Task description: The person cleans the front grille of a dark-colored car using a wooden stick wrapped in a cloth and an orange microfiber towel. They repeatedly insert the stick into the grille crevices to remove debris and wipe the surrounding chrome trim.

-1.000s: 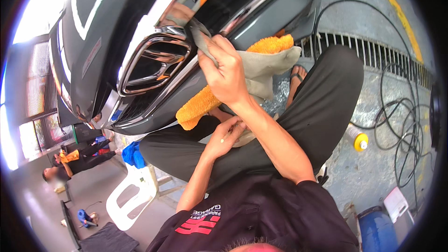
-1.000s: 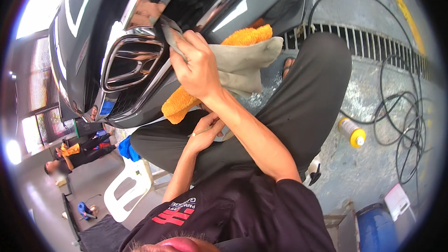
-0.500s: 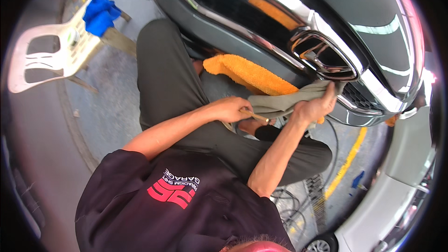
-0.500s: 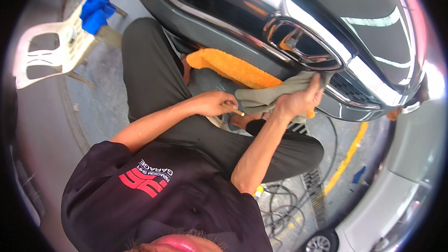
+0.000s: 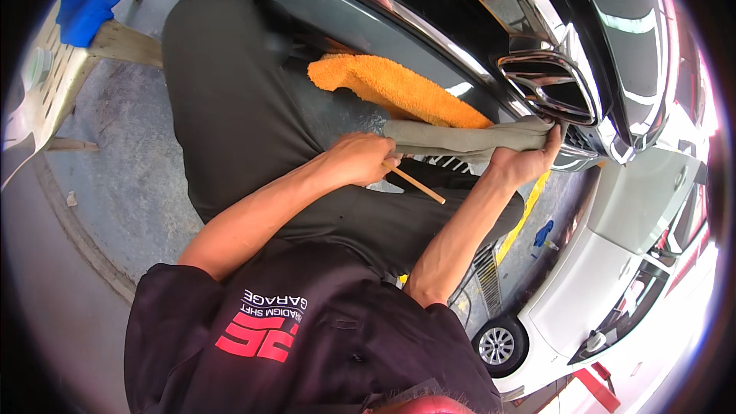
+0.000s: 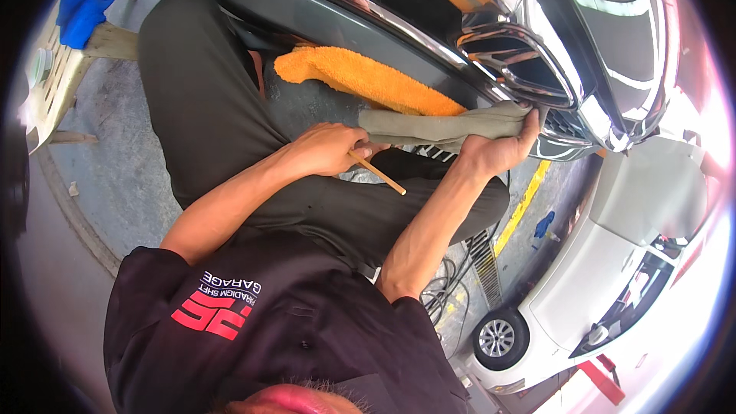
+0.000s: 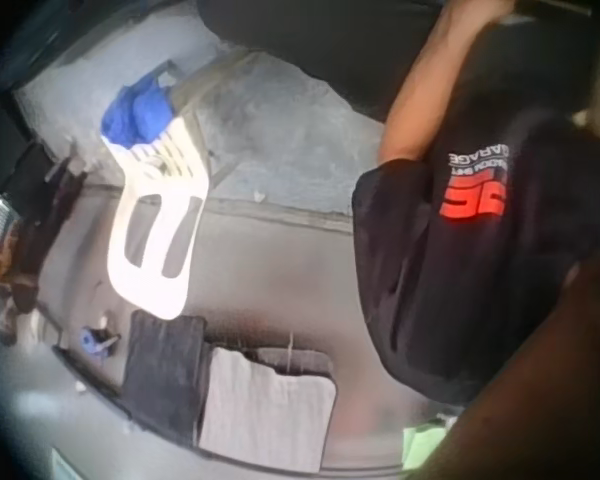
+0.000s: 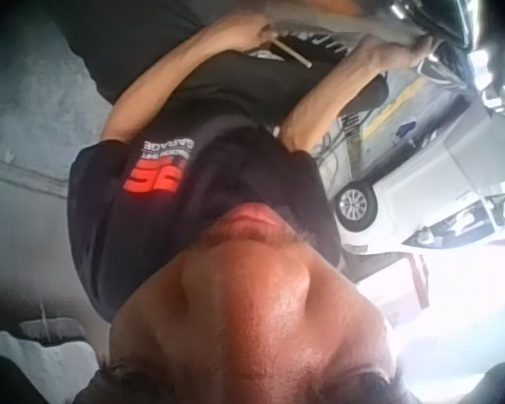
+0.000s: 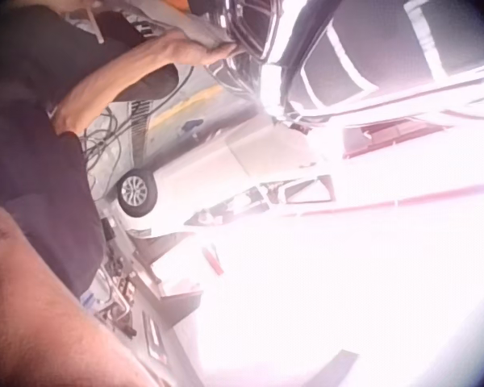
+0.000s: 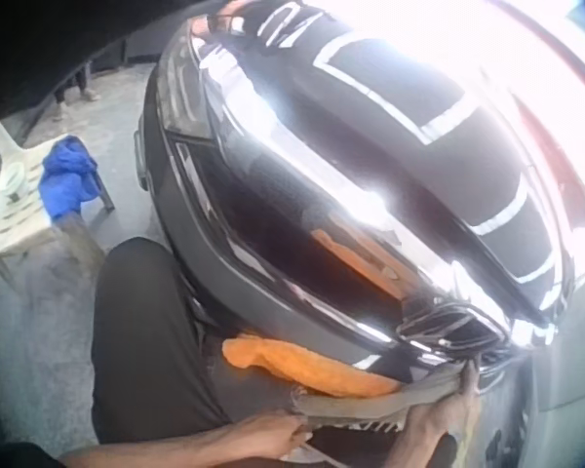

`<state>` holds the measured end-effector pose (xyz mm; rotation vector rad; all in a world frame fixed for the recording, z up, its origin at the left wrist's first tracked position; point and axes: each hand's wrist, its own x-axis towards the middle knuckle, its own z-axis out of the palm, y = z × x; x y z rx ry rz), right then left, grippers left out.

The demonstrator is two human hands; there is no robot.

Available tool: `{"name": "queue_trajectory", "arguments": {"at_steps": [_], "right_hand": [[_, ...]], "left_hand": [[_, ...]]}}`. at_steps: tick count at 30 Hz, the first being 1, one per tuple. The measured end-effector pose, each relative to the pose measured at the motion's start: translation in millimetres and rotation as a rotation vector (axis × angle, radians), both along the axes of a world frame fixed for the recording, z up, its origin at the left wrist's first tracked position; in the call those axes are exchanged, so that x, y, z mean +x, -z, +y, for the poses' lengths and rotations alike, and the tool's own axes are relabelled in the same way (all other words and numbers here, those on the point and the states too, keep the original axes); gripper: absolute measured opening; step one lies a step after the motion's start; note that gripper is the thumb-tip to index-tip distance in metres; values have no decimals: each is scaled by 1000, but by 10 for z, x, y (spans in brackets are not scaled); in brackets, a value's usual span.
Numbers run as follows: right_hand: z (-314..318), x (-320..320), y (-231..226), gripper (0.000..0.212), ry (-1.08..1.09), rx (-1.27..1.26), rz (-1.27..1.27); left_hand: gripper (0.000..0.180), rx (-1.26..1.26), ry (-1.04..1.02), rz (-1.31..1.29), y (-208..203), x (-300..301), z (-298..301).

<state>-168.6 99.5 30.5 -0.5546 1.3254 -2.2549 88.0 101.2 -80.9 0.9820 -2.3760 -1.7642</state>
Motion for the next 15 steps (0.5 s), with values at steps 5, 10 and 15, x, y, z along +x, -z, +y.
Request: {"name": "queue_trajectory", "arguments": {"at_steps": [5, 10, 15], "right_hand": [[-30, 96, 225, 33, 130, 96, 202], [229, 6, 148, 34, 73, 67, 154], [500, 156, 21, 33, 103, 35, -28]], "left_hand": [[37, -5, -21, -3, -16, 26, 25], [39, -40, -20, -43, -9, 61, 1], [45, 56, -20, 59, -102, 70, -97]]}}
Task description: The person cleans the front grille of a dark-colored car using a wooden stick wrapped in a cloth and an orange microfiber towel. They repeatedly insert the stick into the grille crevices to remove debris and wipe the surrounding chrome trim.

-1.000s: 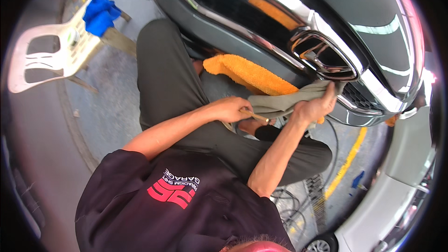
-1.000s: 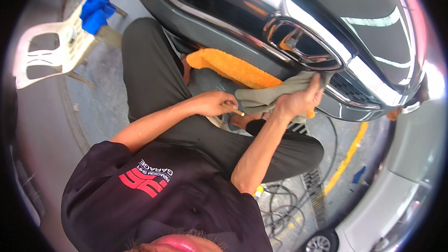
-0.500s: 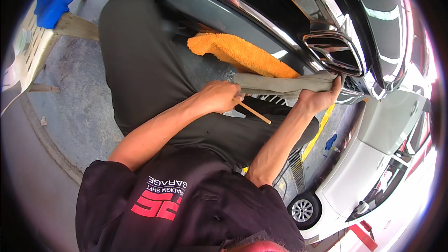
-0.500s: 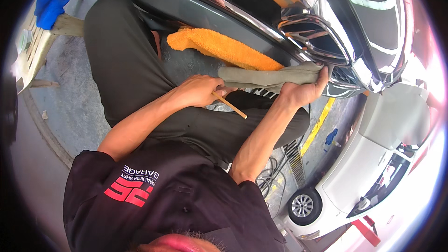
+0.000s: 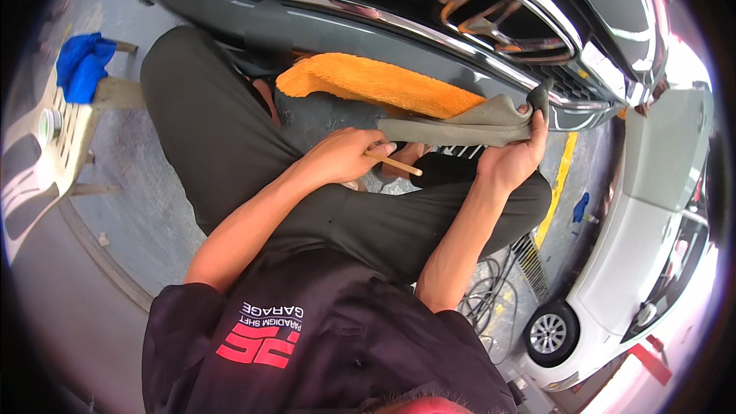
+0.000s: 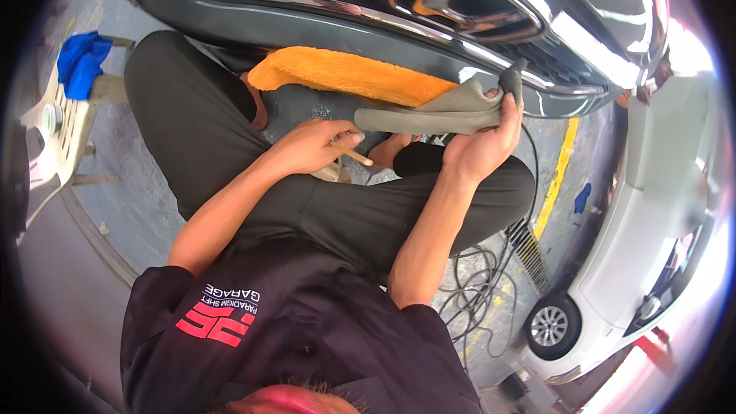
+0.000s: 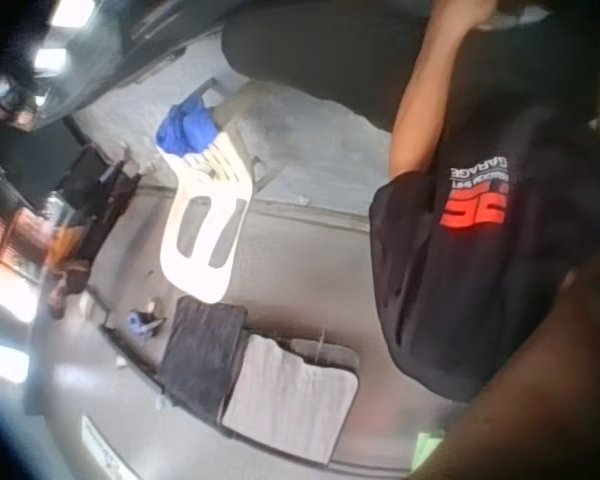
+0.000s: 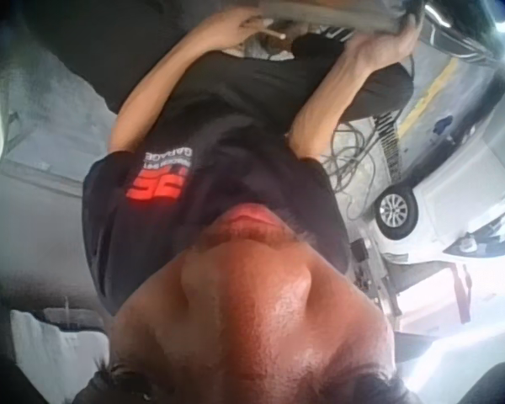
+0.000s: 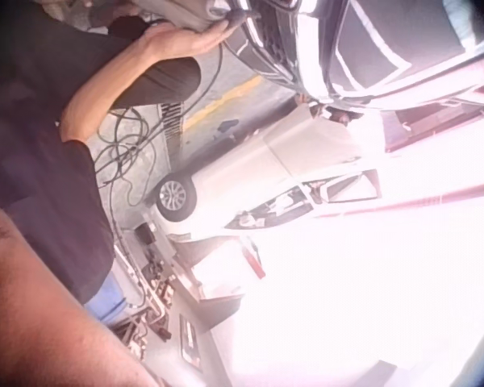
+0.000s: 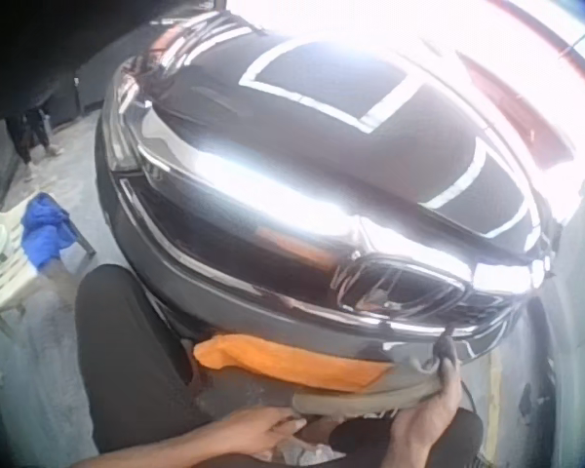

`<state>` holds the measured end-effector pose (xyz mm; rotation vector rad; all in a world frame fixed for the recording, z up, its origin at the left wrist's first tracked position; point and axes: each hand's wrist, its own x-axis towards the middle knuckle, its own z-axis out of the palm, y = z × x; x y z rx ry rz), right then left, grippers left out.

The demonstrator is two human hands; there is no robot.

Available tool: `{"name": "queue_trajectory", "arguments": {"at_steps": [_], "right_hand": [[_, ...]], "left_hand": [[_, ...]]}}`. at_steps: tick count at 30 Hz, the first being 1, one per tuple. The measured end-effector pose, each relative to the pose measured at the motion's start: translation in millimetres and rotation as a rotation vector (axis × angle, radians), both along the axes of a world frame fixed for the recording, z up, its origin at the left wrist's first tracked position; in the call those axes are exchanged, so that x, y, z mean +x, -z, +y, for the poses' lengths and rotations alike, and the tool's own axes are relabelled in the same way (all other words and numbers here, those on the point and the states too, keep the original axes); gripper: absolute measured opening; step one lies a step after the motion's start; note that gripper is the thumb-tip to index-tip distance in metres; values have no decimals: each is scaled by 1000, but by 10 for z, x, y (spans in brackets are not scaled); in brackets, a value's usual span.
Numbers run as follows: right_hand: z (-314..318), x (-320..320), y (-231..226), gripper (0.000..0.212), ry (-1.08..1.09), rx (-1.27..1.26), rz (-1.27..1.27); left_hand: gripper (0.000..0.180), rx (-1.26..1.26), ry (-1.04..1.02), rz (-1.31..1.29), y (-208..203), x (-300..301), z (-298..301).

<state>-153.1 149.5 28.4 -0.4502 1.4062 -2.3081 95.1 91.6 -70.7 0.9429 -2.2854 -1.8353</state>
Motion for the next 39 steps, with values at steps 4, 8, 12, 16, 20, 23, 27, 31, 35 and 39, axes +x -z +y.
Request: {"name": "queue_trajectory", "arguments": {"at_steps": [4, 8, 12, 16, 20, 23, 27, 31, 35, 39], "right_hand": [[251, 188, -212, 29, -197, 9, 182], [442, 212, -247, 23, -431, 302, 259], [470, 218, -249, 22, -659, 231, 403], [510, 342, -241, 23, -553, 106, 440], [585, 280, -268, 24, -471, 93, 377], [672, 193, -283, 23, -456, 72, 301], [724, 124, -280, 19, -457, 42, 307], [703, 76, -304, 20, -404, 78, 406], [731, 88, -310, 26, -430, 72, 402], [697, 146, -338, 26, -197, -1, 586]], "left_hand": [[46, 175, -22, 210, -509, 10, 18], [36, -115, -38, 323, -952, -5, 40], [33, -156, -111, 484, -1258, -309, 221], [33, 72, -156, 511, -1277, -384, 205], [38, 2, -196, 581, -1373, -621, 265], [39, -13, -162, 614, -1417, -699, 234], [36, 42, -139, 644, -1454, -741, 211], [34, -45, -134, 674, -1583, -706, 167], [39, -168, -115, 604, -1740, -675, 163], [41, -197, -266, 566, -1886, -782, 275]]}}
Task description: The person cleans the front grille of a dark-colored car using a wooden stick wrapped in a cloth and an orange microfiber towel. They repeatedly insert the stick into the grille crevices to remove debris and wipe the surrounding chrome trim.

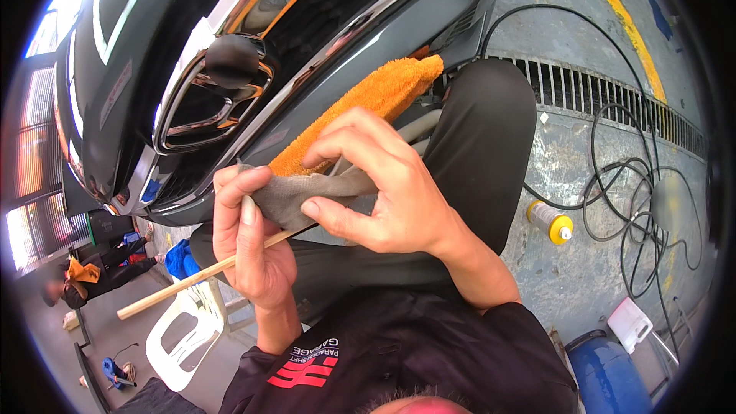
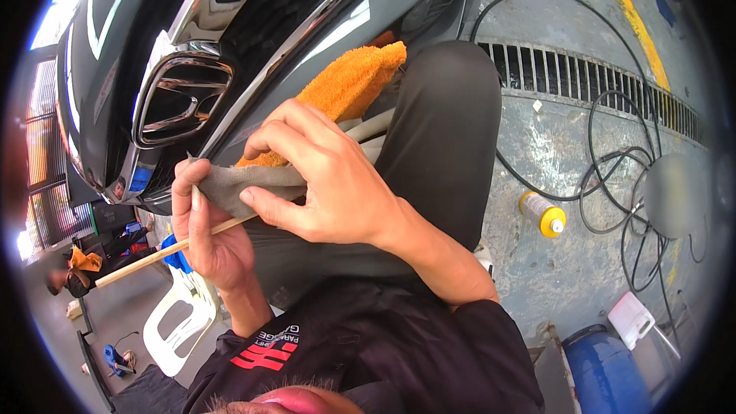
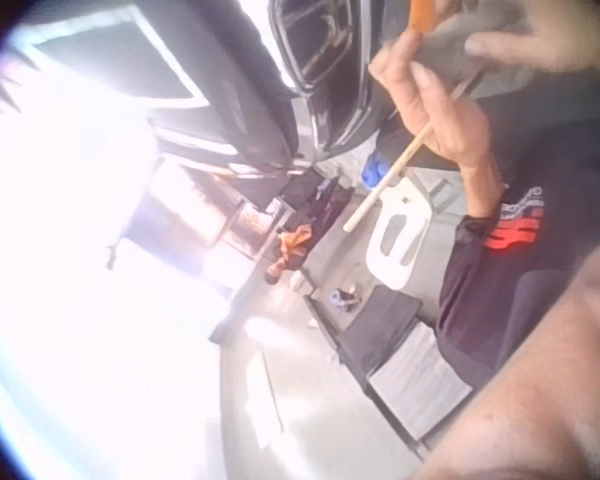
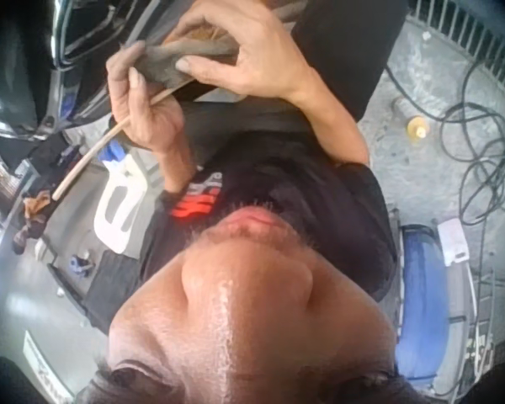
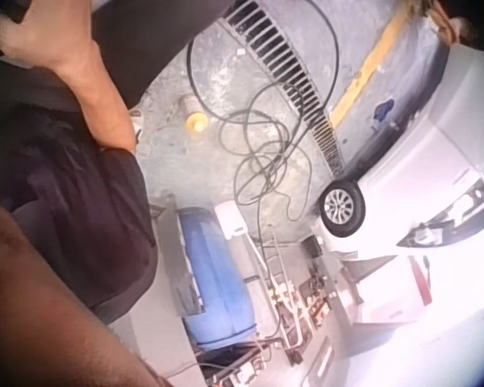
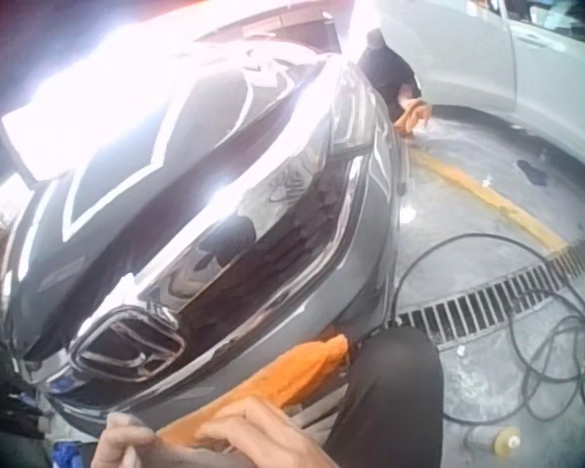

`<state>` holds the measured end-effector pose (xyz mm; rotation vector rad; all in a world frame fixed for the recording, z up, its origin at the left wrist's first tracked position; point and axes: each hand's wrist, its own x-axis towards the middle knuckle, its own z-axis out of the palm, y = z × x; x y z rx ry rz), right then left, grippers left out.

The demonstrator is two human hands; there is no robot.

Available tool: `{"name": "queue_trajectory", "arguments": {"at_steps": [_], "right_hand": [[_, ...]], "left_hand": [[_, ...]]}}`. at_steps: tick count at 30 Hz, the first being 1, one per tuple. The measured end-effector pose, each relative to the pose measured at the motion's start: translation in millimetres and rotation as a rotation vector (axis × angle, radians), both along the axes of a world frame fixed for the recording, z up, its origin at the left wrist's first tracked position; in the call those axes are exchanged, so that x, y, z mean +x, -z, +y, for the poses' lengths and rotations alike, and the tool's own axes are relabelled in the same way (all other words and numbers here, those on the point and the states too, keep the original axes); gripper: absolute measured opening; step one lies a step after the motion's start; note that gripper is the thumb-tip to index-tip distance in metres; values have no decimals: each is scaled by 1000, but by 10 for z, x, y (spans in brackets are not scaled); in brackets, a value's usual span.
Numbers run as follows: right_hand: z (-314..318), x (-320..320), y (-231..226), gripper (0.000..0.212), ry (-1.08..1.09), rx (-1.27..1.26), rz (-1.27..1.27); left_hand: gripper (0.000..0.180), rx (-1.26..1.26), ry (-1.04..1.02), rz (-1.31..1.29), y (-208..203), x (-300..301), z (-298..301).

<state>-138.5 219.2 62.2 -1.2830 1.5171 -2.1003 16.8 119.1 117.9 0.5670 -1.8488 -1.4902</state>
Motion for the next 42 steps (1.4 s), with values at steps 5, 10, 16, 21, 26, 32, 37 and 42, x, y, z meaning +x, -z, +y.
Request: {"name": "queue_trajectory", "arguments": {"at_steps": [5, 10, 16, 21, 26, 32, 37, 42], "right_hand": [[90, 12, -46, 28, -255, -18, 153], [37, 124, -16, 25, -103, 106, 180], [24, 132, 50, 12, -31, 59, 255], [260, -64, 182, 12, -134, -17, -278], [187, -305, -25, 27, 174, -135, -195], [169, -190, -199, 34, -42, -1, -229], [245, -107, -137, 27, -365, -94, -390], [63, 82, -348, 19, -268, -65, -328]], "left_hand": [[35, 40, -20, 128, -122, -129, -44], [36, -260, 45, -108, -296, -421, -9], [39, -232, 144, -55, -297, -437, 23], [46, -294, 279, 12, -361, -248, -156], [29, -276, 193, -30, -321, -114, -130], [28, -242, 345, -11, -460, -149, 106], [30, -382, 280, 34, -564, -131, -102], [28, -287, 256, -6, -579, -16, -523]]}}
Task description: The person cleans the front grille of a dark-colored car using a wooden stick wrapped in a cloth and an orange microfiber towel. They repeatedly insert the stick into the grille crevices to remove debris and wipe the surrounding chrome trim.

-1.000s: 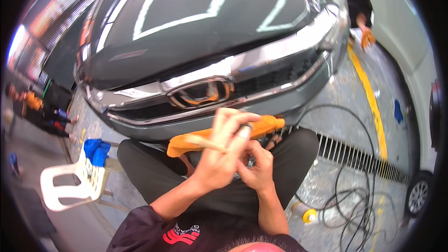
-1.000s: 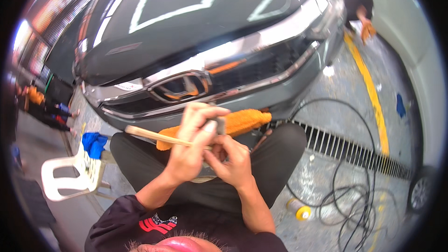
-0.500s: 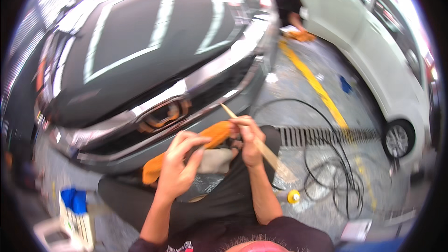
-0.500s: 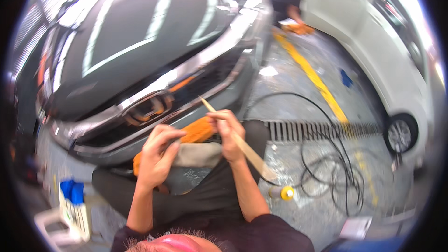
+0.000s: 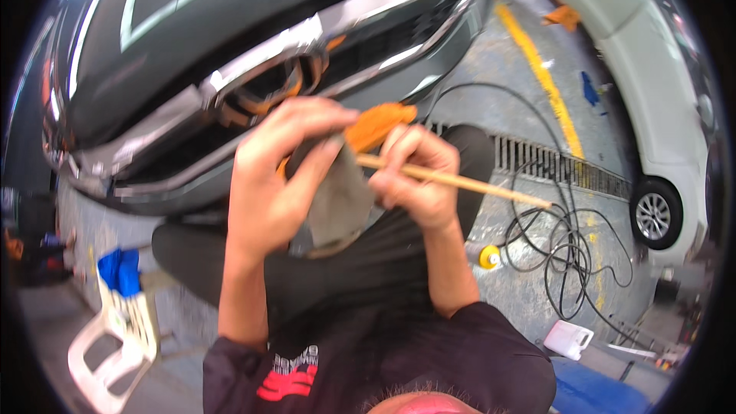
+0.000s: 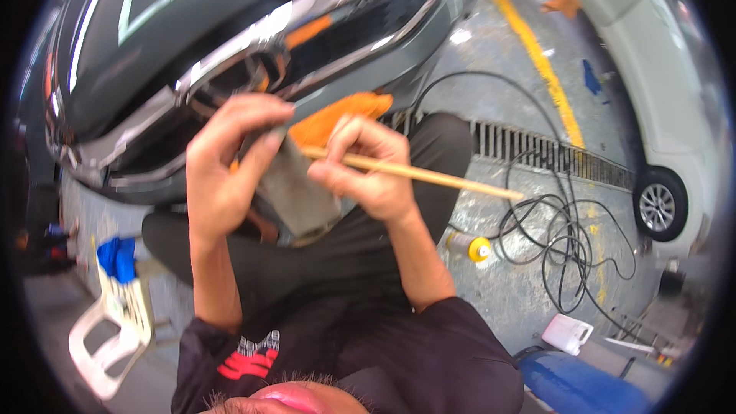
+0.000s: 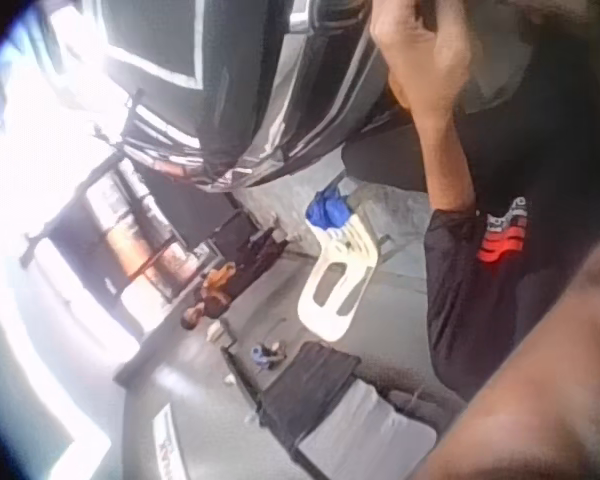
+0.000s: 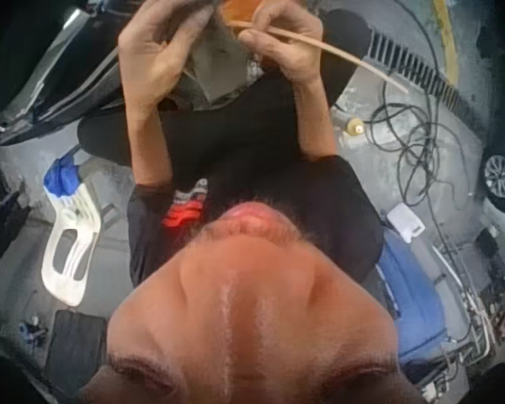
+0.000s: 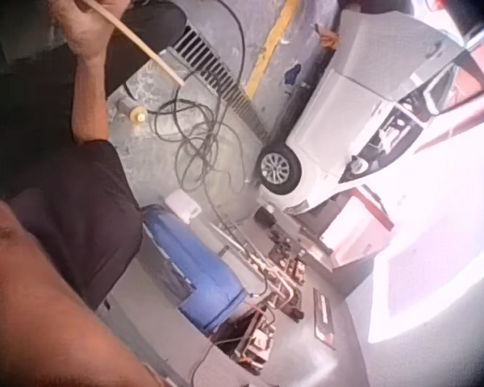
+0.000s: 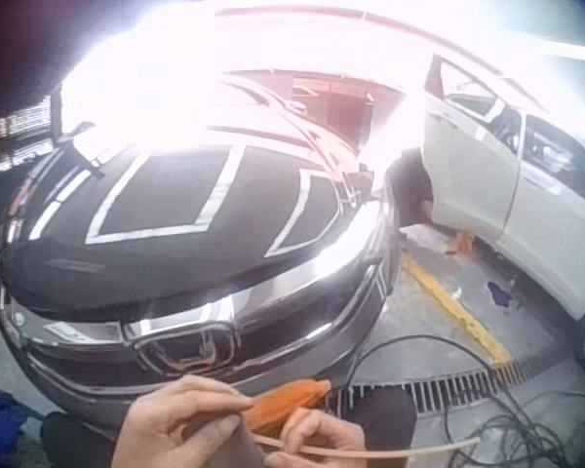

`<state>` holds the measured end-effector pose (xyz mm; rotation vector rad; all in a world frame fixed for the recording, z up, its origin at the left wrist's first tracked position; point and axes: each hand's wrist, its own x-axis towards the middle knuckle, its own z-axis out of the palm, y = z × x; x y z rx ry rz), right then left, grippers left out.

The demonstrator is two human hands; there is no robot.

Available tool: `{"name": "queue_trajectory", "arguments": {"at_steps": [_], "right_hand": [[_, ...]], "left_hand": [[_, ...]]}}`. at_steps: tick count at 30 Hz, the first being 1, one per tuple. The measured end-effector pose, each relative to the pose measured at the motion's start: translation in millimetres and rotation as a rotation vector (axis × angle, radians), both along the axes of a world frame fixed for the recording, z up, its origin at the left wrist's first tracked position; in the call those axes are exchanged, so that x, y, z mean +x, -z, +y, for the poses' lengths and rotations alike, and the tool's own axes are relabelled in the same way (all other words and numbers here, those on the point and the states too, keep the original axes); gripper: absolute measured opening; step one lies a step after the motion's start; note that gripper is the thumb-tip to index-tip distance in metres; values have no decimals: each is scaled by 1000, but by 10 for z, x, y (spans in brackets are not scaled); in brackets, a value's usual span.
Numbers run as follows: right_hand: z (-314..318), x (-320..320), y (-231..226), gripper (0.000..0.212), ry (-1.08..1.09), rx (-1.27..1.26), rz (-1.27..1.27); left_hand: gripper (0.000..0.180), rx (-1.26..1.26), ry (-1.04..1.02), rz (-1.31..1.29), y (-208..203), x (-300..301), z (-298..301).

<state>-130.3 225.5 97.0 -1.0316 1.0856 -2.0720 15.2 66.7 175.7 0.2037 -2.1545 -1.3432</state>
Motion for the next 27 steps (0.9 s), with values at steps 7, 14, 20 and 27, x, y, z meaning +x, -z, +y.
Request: {"name": "queue_trajectory", "arguments": {"at_steps": [7, 14, 20, 27], "right_hand": [[-63, -333, 21, 39, 216, -5, 203], [-138, -386, -150, 22, -90, -101, 97], [-20, -324, -314, 21, -148, -119, -112], [54, -447, -161, 19, -25, -211, 50]], "left_hand": [[29, 259, 355, -15, -141, -201, -245], [32, 120, 476, -109, -467, -490, -359], [34, 4, 499, 1, -406, -637, -326], [37, -13, 549, 14, -465, -632, -378]]}}
